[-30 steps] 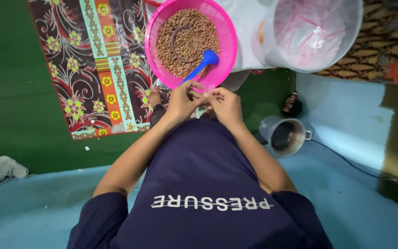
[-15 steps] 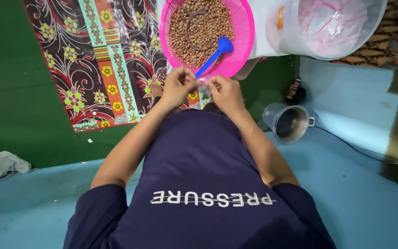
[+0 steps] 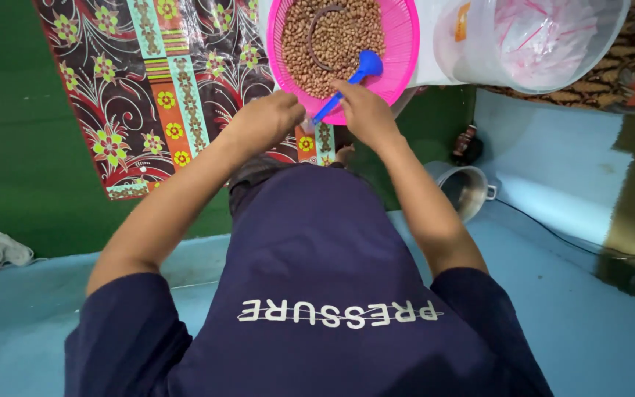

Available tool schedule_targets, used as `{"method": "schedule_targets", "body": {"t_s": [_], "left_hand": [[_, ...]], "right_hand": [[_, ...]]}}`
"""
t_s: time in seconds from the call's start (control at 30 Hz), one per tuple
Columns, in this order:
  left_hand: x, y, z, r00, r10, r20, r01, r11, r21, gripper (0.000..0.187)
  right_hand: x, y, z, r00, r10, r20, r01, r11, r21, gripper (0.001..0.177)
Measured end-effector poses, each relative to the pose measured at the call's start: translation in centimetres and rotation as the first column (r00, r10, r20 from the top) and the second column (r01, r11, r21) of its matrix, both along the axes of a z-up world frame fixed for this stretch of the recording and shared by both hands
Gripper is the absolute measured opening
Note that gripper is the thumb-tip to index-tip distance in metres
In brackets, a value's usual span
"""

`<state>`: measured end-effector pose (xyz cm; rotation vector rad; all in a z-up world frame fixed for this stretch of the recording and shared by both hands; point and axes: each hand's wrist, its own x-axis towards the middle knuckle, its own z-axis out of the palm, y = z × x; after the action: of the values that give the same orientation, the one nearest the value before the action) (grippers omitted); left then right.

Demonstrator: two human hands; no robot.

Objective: Scooping peanuts from a bowl into small plastic bags for packaging.

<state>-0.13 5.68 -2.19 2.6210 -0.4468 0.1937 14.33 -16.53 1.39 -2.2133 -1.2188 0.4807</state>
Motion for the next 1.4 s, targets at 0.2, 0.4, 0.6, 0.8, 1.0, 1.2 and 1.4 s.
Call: {"method": "schedule_targets", "body": {"t_s": [0.2,0.4,0.6,0.8,1.0,1.2,1.4], "left_hand": [[0.1,0.9,2.4,0.981,0.149,-0.126,-0.185,0.914,-0.362,0.011],[-0.5,0.8,4.9,0.967,0.194,-0.162,-0.241,0.905,-0.352,0.014],[-0.9,0.8,5.6,0.958,0.211,-0.192,-0.27,0.888,-0.371,0.014],[0.8,0.0,6.3,0.967,0.218,-0.132,-0.251,0.902,-0.351,0.008],[2.3,0.0,4.0,0.983,0.126,-0.136,-0.165,0.93,-0.327,0.007],[3.2,-0.3,4.7,0.984,0.079,-0.162,-0.128,0.937,-0.324,0.008],[3.4,-0.2,3.8,0.986,0.089,-0.141,-0.133,0.932,-0.336,0.007]], "right_hand": [[1.8,-0.5,-7.6,0.965,0.136,0.224,-0.031,0.908,-0.417,0.033],[2.8,-0.4,-2.4,0.991,-0.053,0.123,0.093,0.933,-0.347,0.018],[2.1,-5.6,-5.7,0.888,-0.457,-0.045,0.459,0.882,0.109,0.035],[0.3,-7.2,-6.3,0.808,-0.567,-0.16,0.589,0.779,0.214,0.028],[-0.7,-7.2,-6.2,0.907,-0.41,0.091,0.362,0.872,0.329,0.029],[-0.7,-6.0,-5.6,0.957,-0.289,-0.022,0.278,0.896,0.347,0.025],[-0.8,-7.0,-7.5,0.766,-0.469,-0.44,0.588,0.787,0.185,0.03]]}}
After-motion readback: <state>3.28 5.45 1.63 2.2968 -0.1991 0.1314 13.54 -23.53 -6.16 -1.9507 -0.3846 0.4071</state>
